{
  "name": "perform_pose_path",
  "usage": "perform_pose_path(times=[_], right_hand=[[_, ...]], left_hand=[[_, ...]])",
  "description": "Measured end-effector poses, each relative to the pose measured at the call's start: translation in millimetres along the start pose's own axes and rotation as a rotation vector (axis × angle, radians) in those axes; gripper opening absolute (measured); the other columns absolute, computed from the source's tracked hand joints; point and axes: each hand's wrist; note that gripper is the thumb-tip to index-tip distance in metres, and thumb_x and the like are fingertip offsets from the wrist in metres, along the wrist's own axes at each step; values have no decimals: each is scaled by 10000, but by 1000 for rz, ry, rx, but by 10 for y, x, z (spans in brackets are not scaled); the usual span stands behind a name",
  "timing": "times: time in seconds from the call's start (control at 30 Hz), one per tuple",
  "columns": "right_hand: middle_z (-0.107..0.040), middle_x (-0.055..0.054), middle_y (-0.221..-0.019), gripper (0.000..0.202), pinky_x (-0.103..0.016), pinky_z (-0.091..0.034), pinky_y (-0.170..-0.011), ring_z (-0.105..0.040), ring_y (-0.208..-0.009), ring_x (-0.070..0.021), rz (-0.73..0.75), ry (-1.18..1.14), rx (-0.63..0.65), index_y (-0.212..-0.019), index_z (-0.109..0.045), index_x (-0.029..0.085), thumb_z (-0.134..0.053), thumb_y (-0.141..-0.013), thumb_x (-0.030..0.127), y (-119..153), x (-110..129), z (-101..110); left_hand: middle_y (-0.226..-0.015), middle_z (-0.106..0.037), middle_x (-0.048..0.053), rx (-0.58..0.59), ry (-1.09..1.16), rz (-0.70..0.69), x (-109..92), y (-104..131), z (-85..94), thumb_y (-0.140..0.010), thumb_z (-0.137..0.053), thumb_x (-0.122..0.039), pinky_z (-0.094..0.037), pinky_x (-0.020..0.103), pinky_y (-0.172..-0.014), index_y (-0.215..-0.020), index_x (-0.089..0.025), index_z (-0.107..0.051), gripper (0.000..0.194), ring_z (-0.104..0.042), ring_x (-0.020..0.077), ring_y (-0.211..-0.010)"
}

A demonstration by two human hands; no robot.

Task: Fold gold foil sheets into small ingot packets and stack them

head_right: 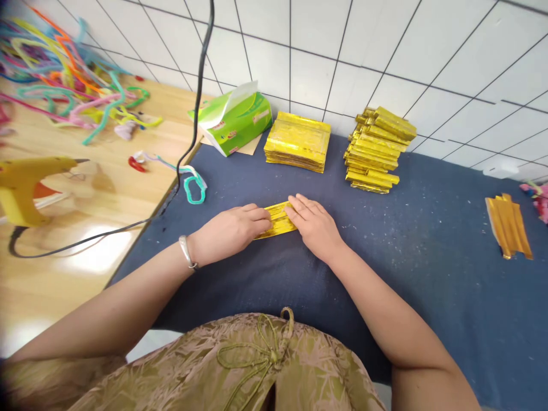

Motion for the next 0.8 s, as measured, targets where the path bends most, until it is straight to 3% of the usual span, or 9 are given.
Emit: perform_pose_path(times=[0.17, 0.3, 0.43, 0.6, 0.8], right_hand=[[-479, -62, -1407, 467, -423, -381, -1077, -393, -1335, -192, 34, -19, 62, -1325, -490, 235, -410, -896, 67, 29, -88, -52], [-472, -55, -1411, 473, -423, -383, -1081, -395, -1334, -191, 44, -31, 57, -1328, -490, 243, -418, -896, 66, 29, -94, -54], [-459, -66, -1421, 465, -421, -376, -1085, -376, -1345, -199, 69, -6, 74, -1331, -487, 219, -404, -902, 61, 24, -70, -52], [-470, -56, -1414, 465, -419, -384, -1066, -386, -1340, -192, 97, 30, 67, -1337, -476, 238, -395, -910, 72, 16, -84, -55], [-536, -58, -1358, 376, -417, -405, -973, -431, -1290, -231, 182, 163, 68, -1288, -526, 225, -386, -946, 154, -180, -329, 11]], left_hand=[[-1154, -604, 82, -28, 44, 20, -67, 134, -99, -930, -415, -180, -432, 346, -970, -1122, -175, -602, 268, -535, 188, -1044], [-1417, -439, 120, -50, 67, 75, -166, 387, -233, -928, -428, -437, -298, 413, -1118, -1362, -144, -432, 524, -383, 245, -1314], [-1508, -299, 109, -22, 65, 117, -228, 562, -317, -928, -372, -512, -225, 416, -1154, -1441, -145, -305, 635, -250, 238, -1405], [-1480, -359, 89, -48, 56, 125, -223, 560, -327, -954, -345, -449, -254, 410, -1126, -1419, -179, -357, 538, -316, 227, -1374], [-1366, -499, 108, -106, 24, 140, -340, 381, -223, -941, -389, -446, -300, 434, -1057, -1325, -179, -480, 476, -461, 255, -1216]])
Point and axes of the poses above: each hand's wrist, its own y-axis away from the middle knuckle, its own z-axis out of the back of the hand, x = y × z
